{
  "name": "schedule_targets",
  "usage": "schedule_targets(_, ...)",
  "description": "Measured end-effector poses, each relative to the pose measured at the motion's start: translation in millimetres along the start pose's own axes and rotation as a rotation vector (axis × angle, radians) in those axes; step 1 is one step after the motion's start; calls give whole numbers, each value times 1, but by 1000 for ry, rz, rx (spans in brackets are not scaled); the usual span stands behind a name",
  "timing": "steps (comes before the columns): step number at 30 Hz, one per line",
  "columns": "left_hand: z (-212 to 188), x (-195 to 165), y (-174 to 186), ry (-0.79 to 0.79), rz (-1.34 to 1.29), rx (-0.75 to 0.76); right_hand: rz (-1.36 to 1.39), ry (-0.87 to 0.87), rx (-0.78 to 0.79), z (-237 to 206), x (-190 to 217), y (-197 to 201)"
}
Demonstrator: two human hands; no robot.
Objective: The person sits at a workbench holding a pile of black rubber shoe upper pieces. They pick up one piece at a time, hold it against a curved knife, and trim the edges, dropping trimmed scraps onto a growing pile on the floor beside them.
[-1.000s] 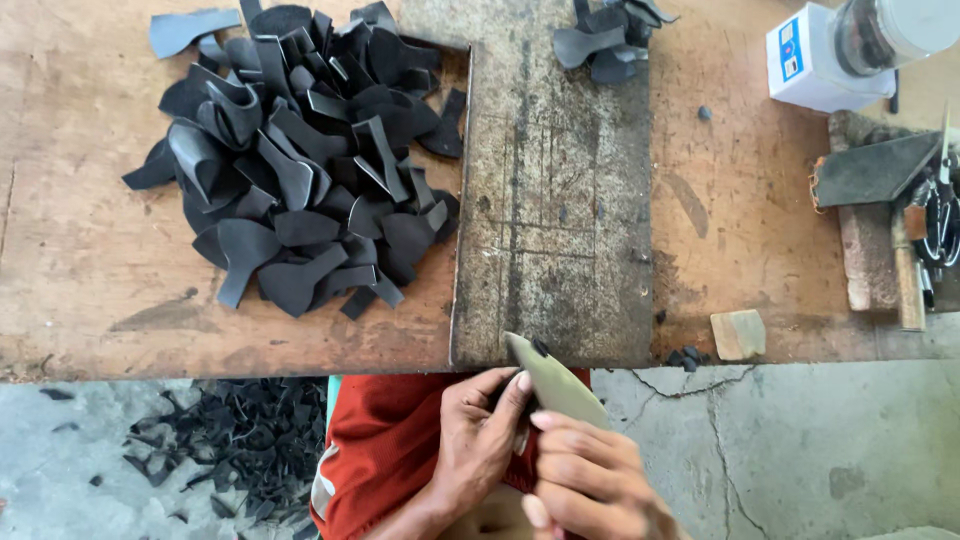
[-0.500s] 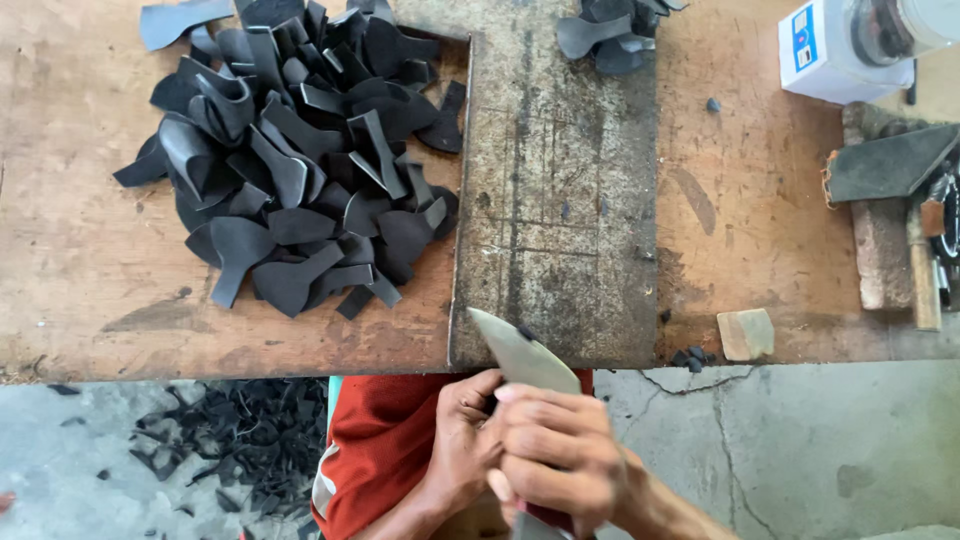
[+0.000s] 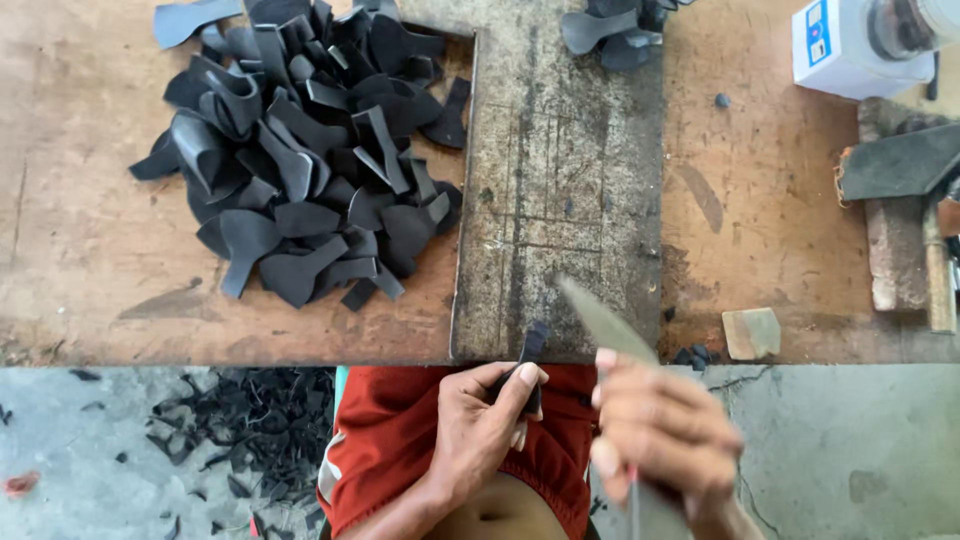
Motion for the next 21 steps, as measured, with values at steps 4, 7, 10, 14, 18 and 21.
schedule_targets(4, -1, -8, -4, -18, 33, 6, 42, 165, 69, -16, 27, -8)
schedule_targets(7, -1, -11, -5, -40, 88, -3, 68, 226, 124, -24, 35, -15)
schedule_targets(10, -2, -13, -5, -55, 136, -13, 53, 250, 161, -29, 37, -22)
schedule_targets(14, -5, -27, -13, -195, 201, 70, 37, 303, 143, -29, 40, -29)
schedule_targets(18, -4, -27, -12, -185, 194, 103, 8, 307, 169, -26, 40, -33)
schedule_targets(21, -3, -24, -9, -176, 248, 104, 11, 351, 166, -25, 44, -33)
Point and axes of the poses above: each hand's wrist, its own z-axis towards the middle knuckle, its own y-axis out of the back of the hand, x = y × z, the point moved 9 cm from there along z, towards the middle knuckle, and after that the axes turned 13 degrees about -z, right-handed, at the moved point
